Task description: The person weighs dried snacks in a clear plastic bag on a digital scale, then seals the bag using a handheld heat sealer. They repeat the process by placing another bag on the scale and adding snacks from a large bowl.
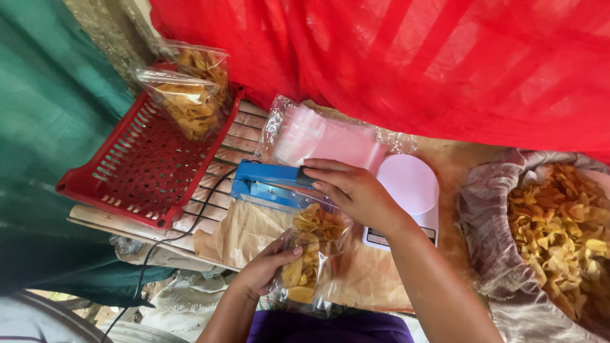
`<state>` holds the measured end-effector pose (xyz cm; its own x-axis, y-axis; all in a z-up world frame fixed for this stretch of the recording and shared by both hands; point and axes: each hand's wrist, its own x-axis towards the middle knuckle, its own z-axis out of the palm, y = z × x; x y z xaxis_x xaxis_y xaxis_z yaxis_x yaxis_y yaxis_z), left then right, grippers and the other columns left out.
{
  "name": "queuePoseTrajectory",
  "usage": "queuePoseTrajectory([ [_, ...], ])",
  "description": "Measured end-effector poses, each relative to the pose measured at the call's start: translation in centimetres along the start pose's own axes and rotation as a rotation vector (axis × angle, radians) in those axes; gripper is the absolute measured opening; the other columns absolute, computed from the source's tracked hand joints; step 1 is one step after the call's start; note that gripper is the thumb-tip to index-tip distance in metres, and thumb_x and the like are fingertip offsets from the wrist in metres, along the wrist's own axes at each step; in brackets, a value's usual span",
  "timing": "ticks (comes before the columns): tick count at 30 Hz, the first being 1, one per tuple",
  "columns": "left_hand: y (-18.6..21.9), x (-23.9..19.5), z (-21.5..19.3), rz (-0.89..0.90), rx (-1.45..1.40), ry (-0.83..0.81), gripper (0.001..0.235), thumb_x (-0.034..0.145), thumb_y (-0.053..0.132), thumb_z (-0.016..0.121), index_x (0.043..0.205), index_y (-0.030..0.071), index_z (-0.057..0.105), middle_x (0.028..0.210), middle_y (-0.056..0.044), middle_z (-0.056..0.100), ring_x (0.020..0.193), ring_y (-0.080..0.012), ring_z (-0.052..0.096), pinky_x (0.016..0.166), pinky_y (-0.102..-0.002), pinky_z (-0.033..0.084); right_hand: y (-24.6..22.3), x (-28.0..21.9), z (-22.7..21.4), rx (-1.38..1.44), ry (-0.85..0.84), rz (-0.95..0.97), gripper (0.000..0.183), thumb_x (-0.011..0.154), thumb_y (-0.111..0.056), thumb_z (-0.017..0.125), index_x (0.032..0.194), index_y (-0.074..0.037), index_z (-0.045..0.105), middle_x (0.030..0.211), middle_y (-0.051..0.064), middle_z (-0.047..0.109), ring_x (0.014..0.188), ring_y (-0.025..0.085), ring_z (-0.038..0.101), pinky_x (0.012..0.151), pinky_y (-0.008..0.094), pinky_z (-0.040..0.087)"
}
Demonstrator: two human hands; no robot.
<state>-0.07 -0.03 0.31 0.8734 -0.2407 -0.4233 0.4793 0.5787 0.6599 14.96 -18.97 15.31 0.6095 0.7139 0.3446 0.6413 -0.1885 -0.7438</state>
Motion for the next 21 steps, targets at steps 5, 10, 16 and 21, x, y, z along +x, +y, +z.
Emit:
queuePoseTrajectory([
  [5,0.1,-0.5,0.2,-0.018,0.021,-0.018,0.077,0.089,0.015,0.07,0.156,0.001,0.033,0.137,-0.013,0.063,0.119,-0.0215,0.065,0.097,-0.035,0.055,2.0,-1.6,1.2,0.073,-0.019,0.129,0.035,0.097,-0.01,0.066,0.132,-0.01,0.068,0.142,0.009,0.066,0.125,0.023,0.068,0.101,0.032,0.055],
  [10,-0.3,-0.4,0.2,0.015,0.028,-0.039,0.083,0.091,0.015,0.07,0.159,-0.002,0.026,0.141,-0.015,0.06,0.122,-0.0216,0.064,0.099,-0.035,0.055,2.7,-2.1,1.6,0.076,-0.003,0.095,0.037,0.096,-0.007,0.064,0.133,-0.01,0.067,0.145,0.008,0.064,0.127,0.024,0.066,0.102,0.032,0.055],
  [16,-0.9,0.1,0.3,-0.016,0.0,0.02,0.086,0.09,0.014,0.069,0.16,0.002,0.021,0.142,-0.016,0.059,0.123,-0.0229,0.063,0.098,-0.036,0.055,2.6,-2.2,1.9,0.034,0.022,0.095,0.036,0.096,-0.007,0.066,0.132,-0.01,0.067,0.143,0.009,0.065,0.127,0.025,0.066,0.104,0.033,0.055],
  [21,-0.7,-0.1,0.6,-0.009,-0.027,-0.025,0.086,0.09,0.014,0.071,0.161,0.002,0.023,0.143,-0.017,0.058,0.124,-0.0236,0.062,0.099,-0.036,0.055,3.0,-2.4,2.2,0.031,0.049,0.07,0.036,0.097,-0.006,0.066,0.133,-0.009,0.067,0.143,0.009,0.065,0.131,0.027,0.063,0.106,0.035,0.054],
])
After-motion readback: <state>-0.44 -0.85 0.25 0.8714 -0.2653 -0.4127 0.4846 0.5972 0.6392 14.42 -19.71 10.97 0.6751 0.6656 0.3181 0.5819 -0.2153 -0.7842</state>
